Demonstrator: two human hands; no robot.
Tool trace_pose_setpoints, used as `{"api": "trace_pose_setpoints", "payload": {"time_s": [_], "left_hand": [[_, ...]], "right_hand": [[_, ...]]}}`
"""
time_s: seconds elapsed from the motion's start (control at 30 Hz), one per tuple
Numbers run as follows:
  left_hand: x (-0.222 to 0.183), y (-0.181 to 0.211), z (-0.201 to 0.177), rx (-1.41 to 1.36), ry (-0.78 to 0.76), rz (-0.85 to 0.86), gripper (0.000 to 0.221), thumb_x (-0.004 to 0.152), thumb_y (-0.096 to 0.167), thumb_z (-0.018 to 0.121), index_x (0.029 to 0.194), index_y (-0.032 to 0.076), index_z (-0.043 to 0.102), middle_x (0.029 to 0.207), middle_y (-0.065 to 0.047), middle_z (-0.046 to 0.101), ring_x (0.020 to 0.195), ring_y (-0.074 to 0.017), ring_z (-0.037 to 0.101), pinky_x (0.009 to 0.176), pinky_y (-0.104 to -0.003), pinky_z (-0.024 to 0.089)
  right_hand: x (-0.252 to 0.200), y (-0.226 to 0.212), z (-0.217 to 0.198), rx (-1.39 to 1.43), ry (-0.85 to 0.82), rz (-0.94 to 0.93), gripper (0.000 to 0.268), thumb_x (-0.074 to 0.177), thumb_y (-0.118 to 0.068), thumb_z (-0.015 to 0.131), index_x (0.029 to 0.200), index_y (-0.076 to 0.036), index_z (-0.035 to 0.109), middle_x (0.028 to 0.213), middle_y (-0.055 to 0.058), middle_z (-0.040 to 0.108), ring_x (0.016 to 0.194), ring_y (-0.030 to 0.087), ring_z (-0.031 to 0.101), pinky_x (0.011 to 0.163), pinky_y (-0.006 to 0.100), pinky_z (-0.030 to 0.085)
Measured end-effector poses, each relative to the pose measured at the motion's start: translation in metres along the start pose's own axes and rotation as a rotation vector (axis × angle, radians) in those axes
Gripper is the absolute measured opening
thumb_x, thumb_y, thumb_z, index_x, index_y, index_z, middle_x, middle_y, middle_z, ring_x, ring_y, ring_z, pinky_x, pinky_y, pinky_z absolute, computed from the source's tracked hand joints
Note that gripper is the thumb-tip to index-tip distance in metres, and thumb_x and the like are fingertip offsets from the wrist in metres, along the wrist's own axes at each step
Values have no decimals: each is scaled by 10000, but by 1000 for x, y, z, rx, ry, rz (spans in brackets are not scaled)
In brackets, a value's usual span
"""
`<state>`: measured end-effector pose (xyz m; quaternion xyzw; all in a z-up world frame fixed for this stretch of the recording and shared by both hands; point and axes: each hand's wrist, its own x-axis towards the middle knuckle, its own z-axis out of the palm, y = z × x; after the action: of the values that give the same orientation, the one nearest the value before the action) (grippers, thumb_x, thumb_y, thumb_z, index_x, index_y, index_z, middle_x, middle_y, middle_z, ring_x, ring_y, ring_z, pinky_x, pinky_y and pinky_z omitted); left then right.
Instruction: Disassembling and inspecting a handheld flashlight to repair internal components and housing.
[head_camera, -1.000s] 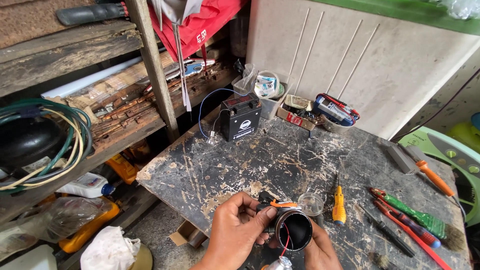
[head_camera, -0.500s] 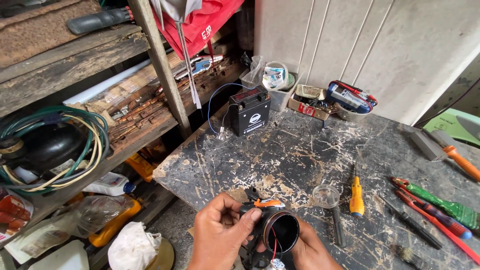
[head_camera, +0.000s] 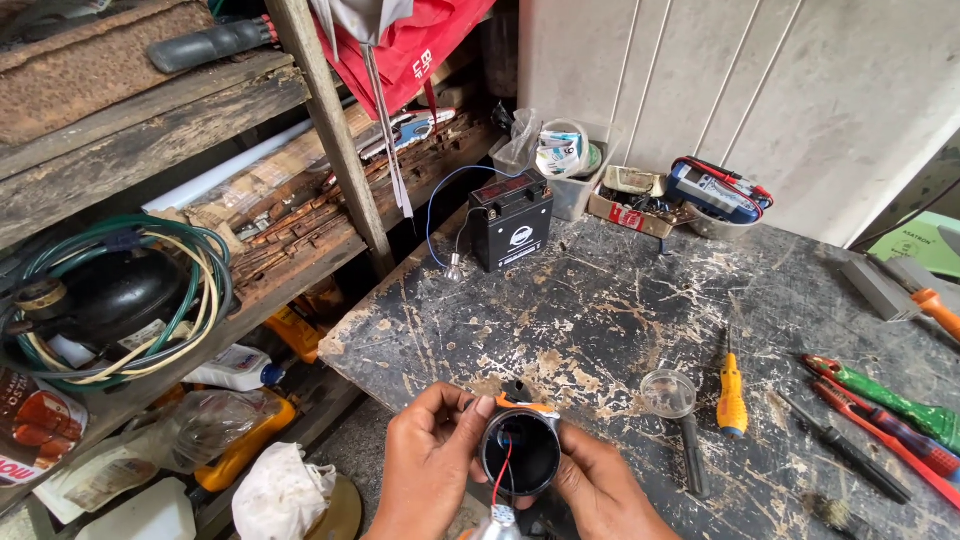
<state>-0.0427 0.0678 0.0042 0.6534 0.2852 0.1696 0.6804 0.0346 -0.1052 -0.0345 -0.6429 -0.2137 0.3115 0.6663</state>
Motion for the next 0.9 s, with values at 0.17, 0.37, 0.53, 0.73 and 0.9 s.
{"api": "trace_pose_setpoints", "payload": {"time_s": [0.17,0.37,0.53,0.73,0.9], "left_hand": [[3,-7,2,1,16,35,214,899,153,824,815,16,684,600,-118,654,387,-206,620,368,-313,508],[3,-21,2,171,89,227,305,806,176,946,743,115,654,580,8,561,497,-94,508,469,-285,421],[1,-22,-1,270,98,330,333,761,281,968,753,140,667,599,29,556,536,-93,456,493,-288,392],[-1,-25,-3,260,54,373,269,728,322,926,786,162,718,694,15,694,570,-111,561,510,-311,514],[-3,-16,-3,249,145,444,334,715,360,932,718,163,663,662,30,643,554,-85,549,503,-274,490]], "right_hand": [[1,-9,3,-38,10,68,593,881,-414,604,1349,-80,747,895,116,794,781,195,725,714,327,587],[10,6,-4,-119,-58,40,670,865,-577,510,1336,-146,711,1229,73,734,1125,209,679,959,419,537],[14,26,-14,-112,-48,118,784,793,-608,549,1450,-190,632,1226,54,732,1066,191,718,919,412,590],[4,-8,1,-48,-72,43,676,886,-511,561,1441,-130,627,1379,53,736,1265,140,647,1046,349,506],[16,32,-28,-176,177,-112,283,941,-223,577,1035,-73,798,1099,56,811,1092,193,720,963,338,514]]}}
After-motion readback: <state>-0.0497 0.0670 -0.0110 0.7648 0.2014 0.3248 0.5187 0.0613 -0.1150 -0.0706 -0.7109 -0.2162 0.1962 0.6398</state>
